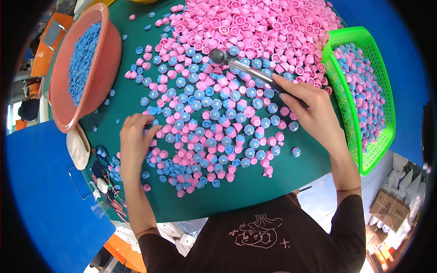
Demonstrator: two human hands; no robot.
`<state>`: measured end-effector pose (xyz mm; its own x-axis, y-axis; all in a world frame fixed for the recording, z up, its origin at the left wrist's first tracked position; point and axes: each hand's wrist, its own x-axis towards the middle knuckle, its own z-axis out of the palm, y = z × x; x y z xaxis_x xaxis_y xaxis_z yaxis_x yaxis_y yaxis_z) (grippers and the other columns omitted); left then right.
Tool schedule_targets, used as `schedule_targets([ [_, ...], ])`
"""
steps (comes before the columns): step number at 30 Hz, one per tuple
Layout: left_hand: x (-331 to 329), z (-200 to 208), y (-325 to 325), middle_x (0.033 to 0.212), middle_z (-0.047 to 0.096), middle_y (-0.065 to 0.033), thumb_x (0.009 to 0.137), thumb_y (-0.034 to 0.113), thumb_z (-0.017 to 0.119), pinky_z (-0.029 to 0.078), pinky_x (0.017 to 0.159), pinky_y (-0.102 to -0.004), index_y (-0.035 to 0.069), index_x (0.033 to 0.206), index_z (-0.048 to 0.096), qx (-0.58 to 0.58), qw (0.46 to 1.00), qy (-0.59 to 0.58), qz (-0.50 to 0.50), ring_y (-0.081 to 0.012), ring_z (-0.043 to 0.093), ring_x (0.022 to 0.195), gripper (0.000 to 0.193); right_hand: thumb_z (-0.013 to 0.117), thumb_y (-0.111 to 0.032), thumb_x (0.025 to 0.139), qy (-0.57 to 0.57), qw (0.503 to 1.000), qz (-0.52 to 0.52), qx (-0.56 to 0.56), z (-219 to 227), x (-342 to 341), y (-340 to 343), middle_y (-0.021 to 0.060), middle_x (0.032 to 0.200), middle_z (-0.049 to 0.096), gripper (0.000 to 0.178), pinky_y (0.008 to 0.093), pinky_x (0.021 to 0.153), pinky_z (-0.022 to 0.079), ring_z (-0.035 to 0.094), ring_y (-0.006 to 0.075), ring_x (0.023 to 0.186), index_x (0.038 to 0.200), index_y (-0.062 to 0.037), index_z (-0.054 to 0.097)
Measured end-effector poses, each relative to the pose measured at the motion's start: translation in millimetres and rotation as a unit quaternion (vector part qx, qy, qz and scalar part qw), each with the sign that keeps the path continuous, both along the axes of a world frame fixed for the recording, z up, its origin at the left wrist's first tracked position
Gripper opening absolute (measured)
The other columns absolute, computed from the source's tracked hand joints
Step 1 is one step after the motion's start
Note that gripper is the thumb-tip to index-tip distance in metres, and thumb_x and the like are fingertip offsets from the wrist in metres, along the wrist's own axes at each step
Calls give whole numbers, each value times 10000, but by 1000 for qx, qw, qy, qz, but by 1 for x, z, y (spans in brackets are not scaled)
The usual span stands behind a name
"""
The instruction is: Manually press and sort small colorful plastic components on a workbench using a specialized tool.
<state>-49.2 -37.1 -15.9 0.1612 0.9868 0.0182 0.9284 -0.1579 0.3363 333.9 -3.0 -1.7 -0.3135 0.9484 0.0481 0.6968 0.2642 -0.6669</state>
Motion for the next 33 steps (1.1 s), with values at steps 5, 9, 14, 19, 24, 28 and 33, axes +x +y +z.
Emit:
schedule_targets([
  [5, -6, 0, -4, 809, 648, -103, 736, 80, 800, 480, 670, -354, -2, 925, 692, -21, 999, 2, 33, -231, 601, 733, 233, 661, -18, 873, -32, 999, 18, -1, -1, 3, 1, 112, 735, 604, 419, 320, 609, 455, 561, 185, 626, 1283, -100, 649],
  [9, 18, 13, 11, 781, 632, -83, 737, 87, 805, 465, 629, -319, 13, 955, 703, 13, 989, -109, 100, -187, 571, 683, 252, 659, -11, 873, 1, 1000, -11, -1, -4, 13, -3, 119, 772, 631, 422, 318, 629, 469, 581, 182, 643, 1285, -104, 649],
  [14, 83, 14, 63, 821, 666, -70, 752, 129, 804, 470, 635, -303, 34, 977, 720, 76, 982, -169, -46, -175, 558, 678, 258, 650, -8, 888, 43, 997, -52, -32, -6, 18, -6, 120, 1012, 728, 414, 270, 731, 514, 647, 125, 777, 1298, -61, 632],
  [19, 121, -14, 104, 852, 684, -102, 764, 158, 788, 493, 691, -365, 24, 972, 714, 53, 970, -204, -119, -229, 613, 740, 259, 655, -24, 893, 83, 992, -70, -58, -7, 19, -10, 129, 1109, 723, 405, 278, 804, 520, 679, 148, 903, 1297, -38, 626],
  [24, 131, -30, 122, 836, 668, -82, 757, 138, 785, 483, 663, -341, 8, 956, 712, 42, 975, -146, -165, -204, 591, 718, 248, 660, -17, 879, 108, 991, -74, -12, -15, 24, -15, 141, 920, 716, 390, 307, 722, 515, 658, 195, 747, 1264, -78, 661],
  [28, 133, -25, 122, 847, 663, -120, 743, 160, 774, 490, 744, -417, 9, 928, 698, 19, 978, -129, -162, -294, 619, 813, 251, 661, -18, 879, 108, 991, -77, -35, -15, 25, -14, 147, 936, 717, 389, 311, 731, 514, 657, 204, 753, 1263, -77, 661],
  [33, 126, -11, 120, 889, 668, -107, 737, 156, 783, 493, 744, -396, 11, 946, 700, 4, 979, -150, -137, -279, 625, 812, 268, 658, -13, 879, 58, 996, -58, -25, -7, 19, -12, 111, 750, 625, 416, 324, 634, 484, 617, 185, 658, 1288, -86, 645],
])
